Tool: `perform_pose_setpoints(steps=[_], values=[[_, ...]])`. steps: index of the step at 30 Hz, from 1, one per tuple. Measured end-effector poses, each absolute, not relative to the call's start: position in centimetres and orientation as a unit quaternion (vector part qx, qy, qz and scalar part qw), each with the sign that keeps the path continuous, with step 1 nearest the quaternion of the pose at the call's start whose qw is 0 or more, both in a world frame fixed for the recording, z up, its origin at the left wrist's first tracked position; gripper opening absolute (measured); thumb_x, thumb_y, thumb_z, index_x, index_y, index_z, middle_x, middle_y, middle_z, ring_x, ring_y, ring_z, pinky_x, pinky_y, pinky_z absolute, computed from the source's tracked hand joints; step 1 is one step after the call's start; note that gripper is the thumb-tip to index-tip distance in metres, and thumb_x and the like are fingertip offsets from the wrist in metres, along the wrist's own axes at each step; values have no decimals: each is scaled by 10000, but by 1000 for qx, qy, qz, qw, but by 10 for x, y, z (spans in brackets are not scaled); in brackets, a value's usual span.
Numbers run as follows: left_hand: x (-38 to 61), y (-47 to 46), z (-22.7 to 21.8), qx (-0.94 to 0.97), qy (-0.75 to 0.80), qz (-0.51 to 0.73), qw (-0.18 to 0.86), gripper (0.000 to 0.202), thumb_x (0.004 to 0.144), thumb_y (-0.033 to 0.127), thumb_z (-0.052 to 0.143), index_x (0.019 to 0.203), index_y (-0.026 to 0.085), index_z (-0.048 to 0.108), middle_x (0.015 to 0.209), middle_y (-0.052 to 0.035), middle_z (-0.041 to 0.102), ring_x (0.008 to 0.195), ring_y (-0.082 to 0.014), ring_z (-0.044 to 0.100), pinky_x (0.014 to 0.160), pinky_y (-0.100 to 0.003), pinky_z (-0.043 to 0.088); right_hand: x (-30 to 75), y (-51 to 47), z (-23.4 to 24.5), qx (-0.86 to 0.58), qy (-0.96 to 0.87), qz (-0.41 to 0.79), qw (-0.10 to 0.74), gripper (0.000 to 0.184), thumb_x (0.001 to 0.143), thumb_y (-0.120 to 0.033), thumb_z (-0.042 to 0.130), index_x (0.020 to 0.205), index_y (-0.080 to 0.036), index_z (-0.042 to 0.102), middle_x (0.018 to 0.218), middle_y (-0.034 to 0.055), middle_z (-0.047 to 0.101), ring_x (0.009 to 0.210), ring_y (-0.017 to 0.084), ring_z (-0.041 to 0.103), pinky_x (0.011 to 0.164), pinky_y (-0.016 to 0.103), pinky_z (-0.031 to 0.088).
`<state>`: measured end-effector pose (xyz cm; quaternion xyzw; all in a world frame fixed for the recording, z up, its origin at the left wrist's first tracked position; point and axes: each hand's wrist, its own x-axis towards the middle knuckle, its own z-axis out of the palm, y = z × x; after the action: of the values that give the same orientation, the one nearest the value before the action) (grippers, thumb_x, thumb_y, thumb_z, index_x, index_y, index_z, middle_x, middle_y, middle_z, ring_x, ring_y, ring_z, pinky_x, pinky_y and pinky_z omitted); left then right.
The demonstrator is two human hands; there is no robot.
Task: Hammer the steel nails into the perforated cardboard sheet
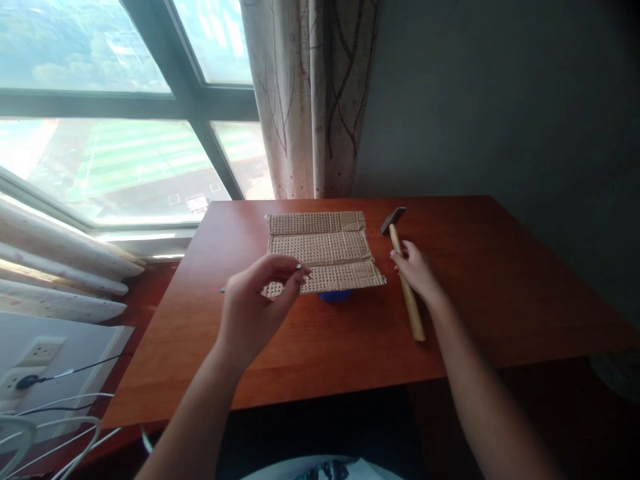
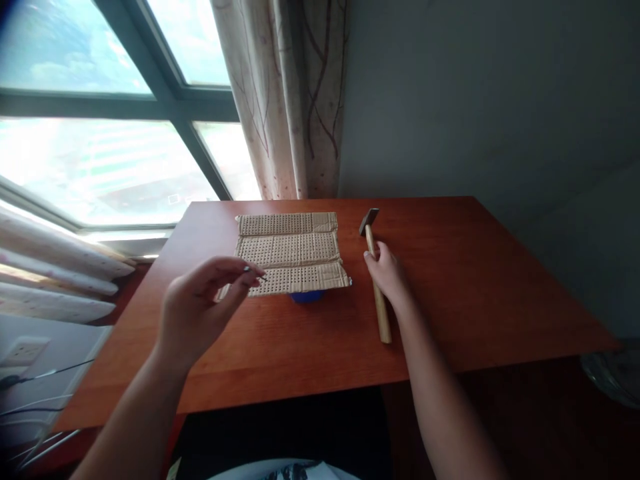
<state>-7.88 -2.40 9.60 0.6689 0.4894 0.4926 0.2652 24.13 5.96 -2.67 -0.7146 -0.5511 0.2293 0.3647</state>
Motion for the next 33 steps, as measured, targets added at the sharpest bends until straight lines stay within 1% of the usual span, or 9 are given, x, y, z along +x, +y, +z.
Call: perform_pose_setpoints(steps=[2,5,8,11,13,17,22,28,33], values=[[-55,-19,95,702,470,467,263,57,863,242,658,880,196,629,812,-28,733,714,-147,709,636,-239,589,235,70,-24,-734,-562,207,321,211,845,-302,521,986,-197,637,791,80,700,722,244,662,713,386,527],[-31,-11,90,739,451,428,260,28,861,198,637,836,194,626,773,-11,726,680,-129,698,617,-213,567,227,77,-23,-742,-567,187,305,128,831,-215,486,867,-204,609,723,96,670,716,259,655,704,380,509],[-20,-7,85,746,451,409,269,24,855,181,628,839,198,633,752,-4,722,666,-128,695,594,-205,553,225,78,-26,-743,-573,167,303,134,843,-200,469,900,-205,590,780,117,679,771,268,660,718,368,497],[-18,-7,82,748,460,398,265,29,860,201,629,835,203,643,745,-5,722,652,-130,691,559,-201,535,226,76,-28,-745,-574,164,298,146,872,-228,450,933,-202,580,782,109,679,731,254,658,682,347,491],[-18,-7,82,751,467,394,251,42,867,212,626,831,205,645,751,-5,725,654,-130,691,567,-205,532,226,75,-28,-746,-574,164,295,149,884,-246,444,940,-203,575,794,111,685,719,254,658,676,345,488],[-18,-6,82,756,480,384,224,32,870,208,624,845,203,643,759,1,727,657,-129,691,582,-209,519,226,74,-27,-745,-576,162,294,136,885,-240,448,941,-206,567,857,135,697,790,279,669,719,362,484],[-18,-5,79,763,478,374,223,35,870,193,619,844,207,638,756,8,724,662,-125,692,596,-207,522,225,74,-25,-744,-577,168,293,128,892,-239,440,938,-219,558,842,116,692,796,269,666,715,350,483],[-18,-6,77,765,478,374,217,40,871,180,613,849,205,636,761,8,725,659,-118,689,574,-189,518,224,75,-21,-747,-579,171,279,153,886,-226,430,950,-202,567,941,157,708,844,297,674,740,375,488],[-18,-5,76,764,476,377,217,36,872,179,619,849,199,637,768,16,726,660,-108,689,583,-177,511,222,73,-17,-750,-580,171,268,192,892,-212,418,996,-190,578,977,157,714,880,289,675,758,363,490]])
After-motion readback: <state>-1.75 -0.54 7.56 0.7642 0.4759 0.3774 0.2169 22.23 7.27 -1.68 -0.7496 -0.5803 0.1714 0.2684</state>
